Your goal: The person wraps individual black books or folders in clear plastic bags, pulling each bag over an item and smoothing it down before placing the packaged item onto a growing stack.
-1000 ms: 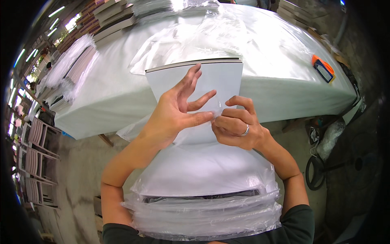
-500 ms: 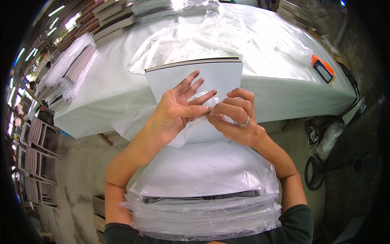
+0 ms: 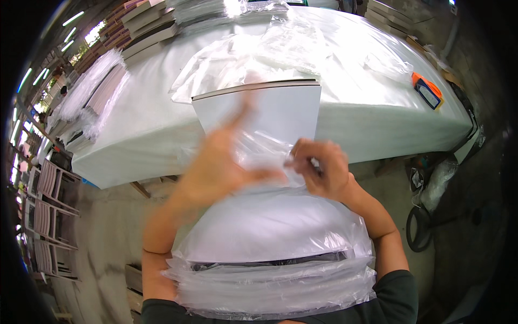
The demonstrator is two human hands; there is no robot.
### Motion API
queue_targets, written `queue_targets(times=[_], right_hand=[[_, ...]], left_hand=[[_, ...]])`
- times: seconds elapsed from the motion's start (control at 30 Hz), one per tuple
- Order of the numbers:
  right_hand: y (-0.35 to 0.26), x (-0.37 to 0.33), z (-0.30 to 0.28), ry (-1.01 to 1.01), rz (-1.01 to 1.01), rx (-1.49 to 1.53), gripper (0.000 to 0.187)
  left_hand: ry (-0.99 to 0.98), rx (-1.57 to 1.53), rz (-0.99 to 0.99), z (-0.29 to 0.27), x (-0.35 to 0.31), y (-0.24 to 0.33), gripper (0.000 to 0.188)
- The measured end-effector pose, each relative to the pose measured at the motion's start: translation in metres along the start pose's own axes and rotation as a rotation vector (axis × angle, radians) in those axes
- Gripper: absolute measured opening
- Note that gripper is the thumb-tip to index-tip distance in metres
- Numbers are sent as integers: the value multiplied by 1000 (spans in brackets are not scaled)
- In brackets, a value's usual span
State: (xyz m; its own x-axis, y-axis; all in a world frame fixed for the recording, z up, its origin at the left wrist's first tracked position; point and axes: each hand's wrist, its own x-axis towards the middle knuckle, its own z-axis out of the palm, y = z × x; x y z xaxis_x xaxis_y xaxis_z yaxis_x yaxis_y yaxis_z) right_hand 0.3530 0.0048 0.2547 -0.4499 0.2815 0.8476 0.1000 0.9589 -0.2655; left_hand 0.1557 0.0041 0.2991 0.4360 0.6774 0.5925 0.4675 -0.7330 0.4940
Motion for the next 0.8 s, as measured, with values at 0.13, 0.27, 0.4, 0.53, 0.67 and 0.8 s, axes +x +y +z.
queue_targets(times=[0.13, 0.27, 0.4, 0.53, 0.67, 0.8], right_hand=[[-5, 27, -26, 134, 500, 283, 13], [22, -1, -30, -914, 417, 524, 22], [25, -11, -19, -337, 779, 543, 28], [48, -46, 6, -140, 976, 568, 49], [81, -58, 1, -791, 998, 1119, 48], [72, -51, -9, 660, 1057, 1440, 50]], left_hand=[[-733, -90, -261, -12, 2, 7, 61], [-422, -483, -199, -22, -32, -28, 59], [31, -680, -199, -30, -70, -41, 56], [276, -727, -174, -35, -82, -42, 54], [425, -697, -178, -33, -89, -51, 52], [512, -709, -169, -22, -78, -74, 50]])
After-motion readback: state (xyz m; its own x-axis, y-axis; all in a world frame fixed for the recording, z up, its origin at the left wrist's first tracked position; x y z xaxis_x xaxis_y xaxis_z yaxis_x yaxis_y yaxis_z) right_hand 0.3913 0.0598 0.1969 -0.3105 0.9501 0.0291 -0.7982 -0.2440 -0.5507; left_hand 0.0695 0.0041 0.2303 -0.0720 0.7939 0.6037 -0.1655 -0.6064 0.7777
